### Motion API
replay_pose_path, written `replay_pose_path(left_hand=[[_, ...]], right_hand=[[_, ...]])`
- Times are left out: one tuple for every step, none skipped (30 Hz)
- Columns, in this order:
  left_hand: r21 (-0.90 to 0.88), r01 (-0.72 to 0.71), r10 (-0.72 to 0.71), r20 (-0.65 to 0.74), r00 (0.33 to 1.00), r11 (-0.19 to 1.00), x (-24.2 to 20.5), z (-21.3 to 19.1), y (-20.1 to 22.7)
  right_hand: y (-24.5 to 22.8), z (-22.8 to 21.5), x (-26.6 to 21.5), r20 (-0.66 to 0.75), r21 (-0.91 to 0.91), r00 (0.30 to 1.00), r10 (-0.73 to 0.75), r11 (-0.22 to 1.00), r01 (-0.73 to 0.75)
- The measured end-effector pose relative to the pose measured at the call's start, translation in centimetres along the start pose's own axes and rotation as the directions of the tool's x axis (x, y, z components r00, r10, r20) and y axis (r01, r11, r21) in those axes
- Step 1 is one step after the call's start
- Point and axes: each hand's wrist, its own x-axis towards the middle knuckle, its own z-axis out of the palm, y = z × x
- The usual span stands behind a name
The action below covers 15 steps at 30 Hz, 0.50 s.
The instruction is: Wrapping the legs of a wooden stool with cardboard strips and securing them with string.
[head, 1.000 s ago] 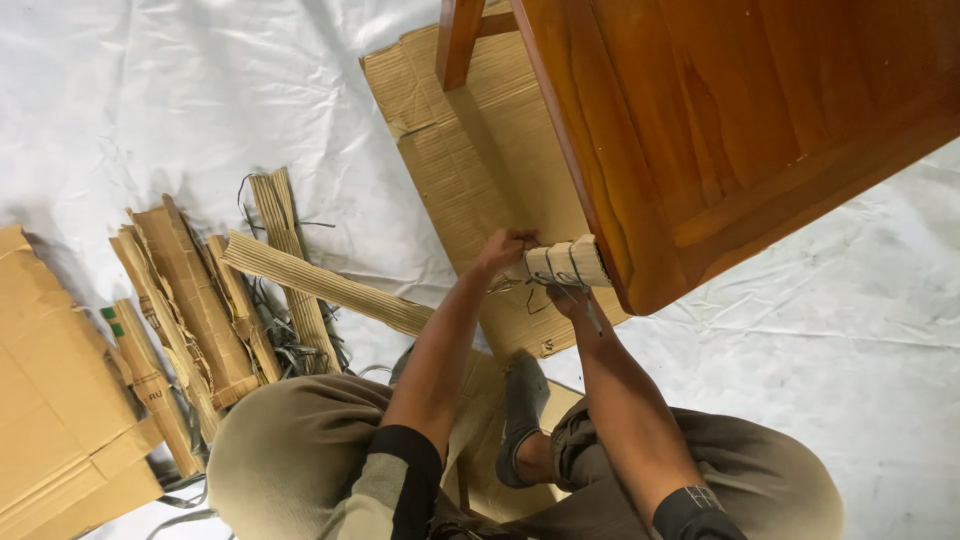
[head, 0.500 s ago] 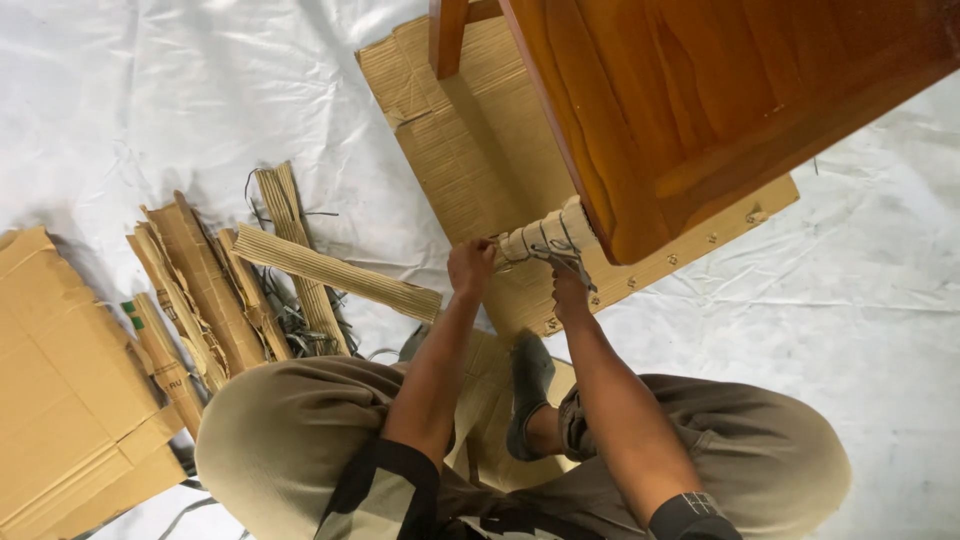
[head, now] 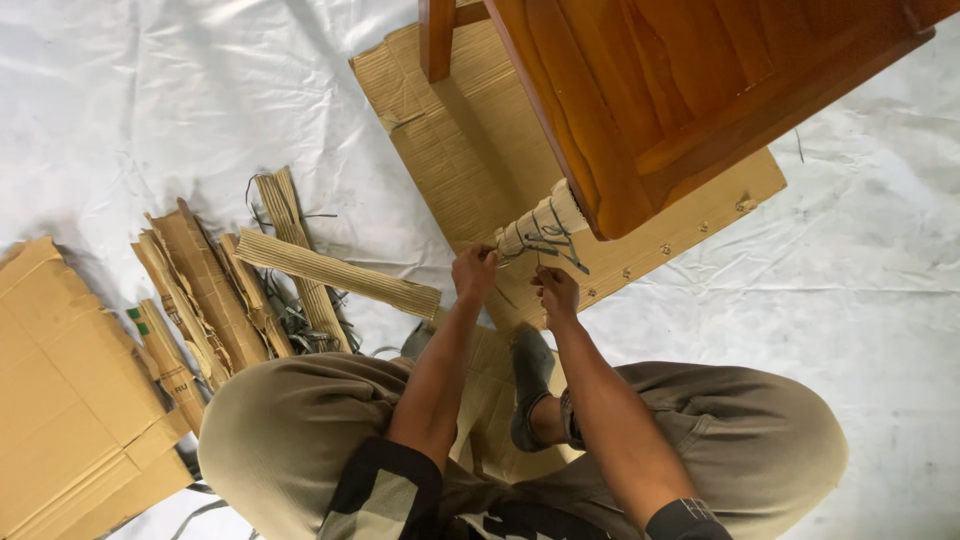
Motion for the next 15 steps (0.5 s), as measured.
replay_pose_path(left_hand=[[0.0,0.0,0.0,-0.001,1.0,1.0,0.4,0.4,-0.2],[-0.034,0.038,-0.038,-0.015,0.999,0.999,0.9,0.8,-0.4],[-0.067,0.079,-0.081,-0.025,0.996,0.995,1.2,1.2,-0.7],[-0.067,0.082,-0.083,-0.024,0.996,0.994,1.7,1.6,-0.9],[-0.083,0.113,-0.117,-0.041,0.992,0.99,2.1,2.1,-1.1],[-0.1,0.144,-0.151,-0.057,0.987,0.984,2.6,2.6,-1.3],[-0.1,0.148,-0.154,-0.055,0.987,0.984,3.1,3.2,-1.7],[-0.061,0.155,-0.158,-0.056,0.986,0.986,3.7,3.7,-2.1],[-0.022,0.161,-0.162,-0.059,0.985,0.987,4.2,4.2,-2.5],[-0.021,0.164,-0.165,-0.057,0.985,0.986,4.2,4.6,-2.8],[-0.033,0.195,-0.196,-0.043,0.98,0.98,4.1,4.8,-3.1],[-0.045,0.226,-0.228,-0.029,0.973,0.973,3.9,5.1,-3.4],[-0.042,0.228,-0.229,-0.028,0.973,0.973,3.2,4.5,-2.6],[-0.034,0.21,-0.211,-0.008,0.977,0.977,2.4,3.8,-1.9],[-0.025,0.19,-0.19,0.011,0.982,0.981,1.7,3.2,-1.0]], right_hand=[[-0.1,0.2,0.3,0.0,0.0,1.0,-0.001,1.0,0.001],[-0.2,0.3,0.6,-0.005,-0.014,1.0,-0.004,1.0,0.004],[-0.1,0.4,0.8,-0.01,-0.03,1.0,-0.005,1.0,0.005],[-0.3,0.6,1.0,-0.01,-0.032,1.0,-0.002,0.999,0.002],[-0.4,0.8,1.2,-0.022,-0.042,1.0,-0.01,0.999,0.009],[-0.5,1.0,1.5,-0.034,-0.051,0.999,-0.017,0.999,0.015],[0.1,0.9,2.3,-0.035,-0.054,0.999,-0.014,0.998,0.012],[0.7,0.7,3.1,-0.044,-0.071,0.999,-0.016,0.997,0.013],[1.3,0.7,3.9,-0.051,-0.086,0.998,-0.019,0.996,0.014],[1.1,0.7,3.9,-0.052,-0.088,0.999,-0.016,0.996,0.011],[1.0,0.6,3.7,-0.061,-0.14,0.998,-0.001,0.99,-0.008],[0.8,0.5,3.5,-0.07,-0.191,0.997,0.014,0.981,-0.027],[1.9,0.3,4.3,-0.071,-0.19,0.997,0.017,0.981,-0.03],[3.0,0.1,5.0,-0.088,-0.215,0.996,0.022,0.976,-0.041],[4.0,-0.1,5.8,-0.106,-0.237,0.994,0.026,0.97,-0.05]])
